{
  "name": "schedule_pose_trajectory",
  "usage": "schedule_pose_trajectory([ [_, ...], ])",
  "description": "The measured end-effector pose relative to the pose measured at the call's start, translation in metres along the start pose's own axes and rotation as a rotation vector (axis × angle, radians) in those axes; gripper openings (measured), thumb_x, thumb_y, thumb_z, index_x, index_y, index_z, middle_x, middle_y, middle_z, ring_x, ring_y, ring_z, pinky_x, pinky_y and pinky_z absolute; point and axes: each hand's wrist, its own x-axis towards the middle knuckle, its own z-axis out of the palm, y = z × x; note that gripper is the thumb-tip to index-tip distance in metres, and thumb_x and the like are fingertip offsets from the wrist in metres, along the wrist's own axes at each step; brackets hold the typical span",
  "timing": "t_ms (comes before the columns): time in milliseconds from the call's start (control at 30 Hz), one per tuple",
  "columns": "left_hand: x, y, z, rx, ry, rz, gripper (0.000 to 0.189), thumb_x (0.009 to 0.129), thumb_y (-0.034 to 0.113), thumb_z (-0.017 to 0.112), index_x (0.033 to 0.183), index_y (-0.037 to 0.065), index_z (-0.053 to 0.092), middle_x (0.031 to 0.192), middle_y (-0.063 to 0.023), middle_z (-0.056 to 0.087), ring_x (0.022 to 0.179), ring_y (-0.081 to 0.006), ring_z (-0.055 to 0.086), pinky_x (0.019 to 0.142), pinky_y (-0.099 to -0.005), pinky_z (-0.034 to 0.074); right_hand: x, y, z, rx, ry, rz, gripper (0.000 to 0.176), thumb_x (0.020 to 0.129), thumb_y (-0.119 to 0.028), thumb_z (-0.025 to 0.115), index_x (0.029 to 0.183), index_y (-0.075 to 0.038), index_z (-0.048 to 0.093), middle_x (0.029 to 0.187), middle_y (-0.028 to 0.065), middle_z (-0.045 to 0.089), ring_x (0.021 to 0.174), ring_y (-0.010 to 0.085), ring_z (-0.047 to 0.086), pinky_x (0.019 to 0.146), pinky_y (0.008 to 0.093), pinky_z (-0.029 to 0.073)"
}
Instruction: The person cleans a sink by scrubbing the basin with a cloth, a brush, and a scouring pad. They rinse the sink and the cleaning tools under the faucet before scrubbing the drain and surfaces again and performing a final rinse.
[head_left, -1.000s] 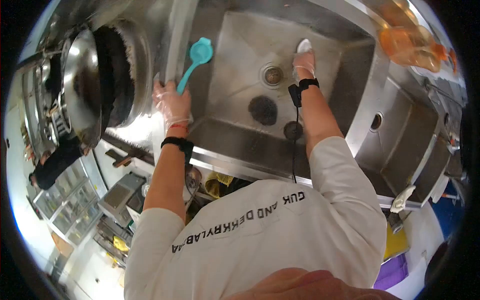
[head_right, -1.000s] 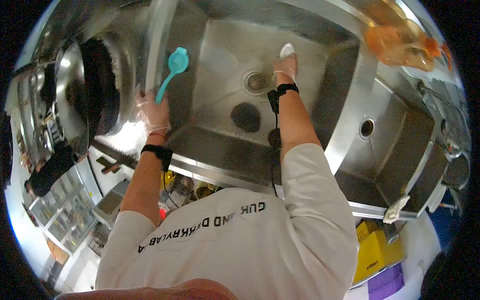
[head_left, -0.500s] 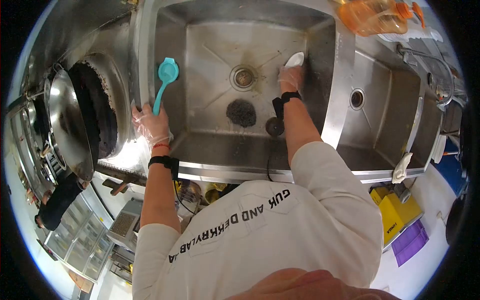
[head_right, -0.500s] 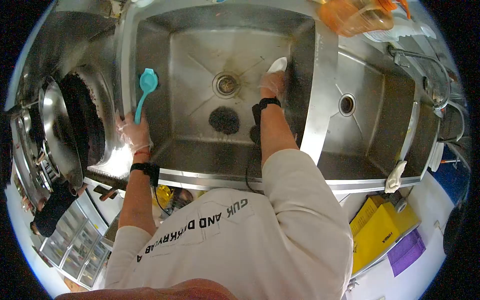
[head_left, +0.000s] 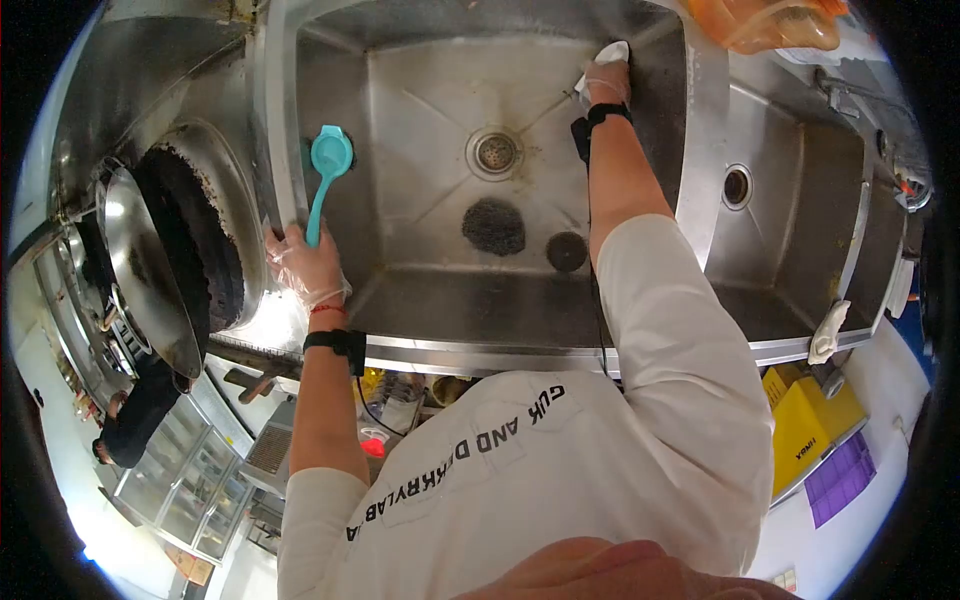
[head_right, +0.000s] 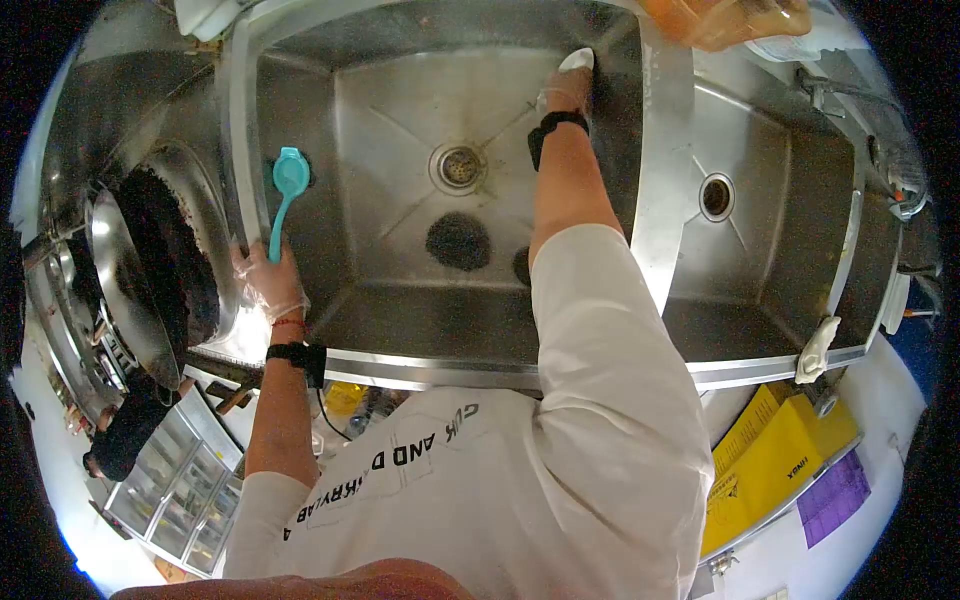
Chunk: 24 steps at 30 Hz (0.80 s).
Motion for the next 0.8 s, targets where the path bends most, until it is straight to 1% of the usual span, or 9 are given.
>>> schedule_pose_trajectory([
  [167, -0.002, 0.002, -0.002, 0.037, 0.018, 0.032, 0.037, 0.079, 0.037, 0.068, 0.095, 0.004, 0.064, 0.130, -0.0263, 0.045, 0.119, -0.0447, 0.045, 0.095, -0.0533, 0.040, 0.020, 0.017, 0.012, -0.311, -0.016, -0.213, 0.071, 0.074, -0.039, 0.071, 0.129, -0.001, 0.051, 0.129, 0.0194, 0.055, 0.116, 0.0371, 0.055, 0.097, 0.0459, 0.045],
  [200, -0.002, 0.003, -0.005, 0.044, 0.013, 0.032, 0.037, 0.080, 0.037, 0.068, 0.096, 0.004, 0.064, 0.131, -0.0263, 0.045, 0.119, -0.0447, 0.045, 0.095, -0.0536, 0.040, 0.024, 0.016, 0.009, -0.397, -0.153, -0.218, 0.068, 0.073, -0.043, 0.072, 0.125, -0.002, 0.056, 0.132, 0.0191, 0.052, 0.119, 0.0360, 0.053, 0.097, 0.0469, 0.045],
  [300, -0.001, 0.003, -0.008, 0.048, 0.007, 0.042, 0.038, 0.080, 0.038, 0.068, 0.097, 0.004, 0.064, 0.131, -0.0256, 0.044, 0.119, -0.0443, 0.045, 0.095, -0.0543, 0.040, 0.026, 0.021, 0.015, -0.370, -0.233, -0.103, 0.073, 0.069, -0.045, 0.073, 0.130, -0.008, 0.054, 0.130, 0.0166, 0.055, 0.118, 0.0322, 0.055, 0.095, 0.0419, 0.046],
  [433, -0.001, 0.002, -0.005, 0.032, 0.010, 0.024, 0.038, 0.080, 0.039, 0.068, 0.097, 0.005, 0.064, 0.133, -0.0243, 0.043, 0.119, -0.0434, 0.044, 0.095, -0.0543, 0.041, 0.019, 0.031, 0.006, -0.237, -0.363, 0.022, 0.057, 0.067, -0.047, 0.072, 0.108, -0.007, 0.067, 0.107, 0.0133, 0.067, 0.089, 0.0258, 0.067, 0.078, 0.0385, 0.052],
  [467, -0.002, 0.001, -0.004, 0.032, 0.008, 0.022, 0.038, 0.080, 0.039, 0.068, 0.098, 0.005, 0.064, 0.133, -0.0242, 0.043, 0.119, -0.0433, 0.044, 0.095, -0.0541, 0.041, -0.030, 0.003, -0.018, -0.176, -0.079, 0.080, 0.046, 0.072, -0.044, 0.070, 0.096, -0.005, 0.068, 0.089, 0.0108, 0.070, 0.073, 0.0225, 0.067, 0.073, 0.0385, 0.052],
  [567, -0.002, 0.006, -0.009, 0.042, -0.025, -0.015, 0.038, 0.080, 0.039, 0.068, 0.098, 0.006, 0.064, 0.132, -0.0239, 0.043, 0.120, -0.0428, 0.044, 0.094, -0.0536, 0.042, -0.003, 0.027, 0.005, 0.204, 0.196, -0.059, 0.038, 0.077, -0.037, 0.066, 0.093, -0.002, 0.067, 0.082, 0.0105, 0.069, 0.070, 0.0226, 0.067, 0.072, 0.0373, 0.051],
  [600, -0.002, 0.008, -0.012, 0.048, -0.038, -0.034, 0.038, 0.080, 0.039, 0.068, 0.099, 0.006, 0.064, 0.132, -0.0238, 0.043, 0.120, -0.0426, 0.044, 0.094, -0.0535, 0.042, -0.015, 0.027, 0.002, 0.325, 0.279, -0.211, 0.034, 0.081, -0.032, 0.062, 0.096, -0.001, 0.066, 0.093, 0.0156, 0.069, 0.083, 0.0291, 0.068, 0.076, 0.0380, 0.052],
  [700, -0.004, 0.007, -0.012, 0.048, -0.010, -0.009, 0.038, 0.080, 0.038, 0.069, 0.099, 0.006, 0.064, 0.132, -0.0235, 0.044, 0.120, -0.0422, 0.045, 0.094, -0.0532, 0.042, -0.044, -0.005, -0.024, 0.175, 0.450, -0.352, 0.038, 0.081, -0.033, 0.063, 0.101, -0.001, 0.063, 0.100, 0.0206, 0.067, 0.092, 0.0360, 0.065, 0.079, 0.0426, 0.052],
  [800, -0.003, 0.011, -0.014, 0.073, 0.005, -0.001, 0.038, 0.079, 0.038, 0.069, 0.100, 0.007, 0.065, 0.131, -0.0237, 0.045, 0.119, -0.0420, 0.046, 0.095, -0.0525, 0.042, -0.027, -0.007, -0.024, 0.163, 0.468, -0.369, 0.044, 0.086, -0.035, 0.058, 0.113, 0.001, 0.056, 0.097, 0.0261, 0.065, 0.090, 0.0434, 0.063, 0.079, 0.0473, 0.051],
])
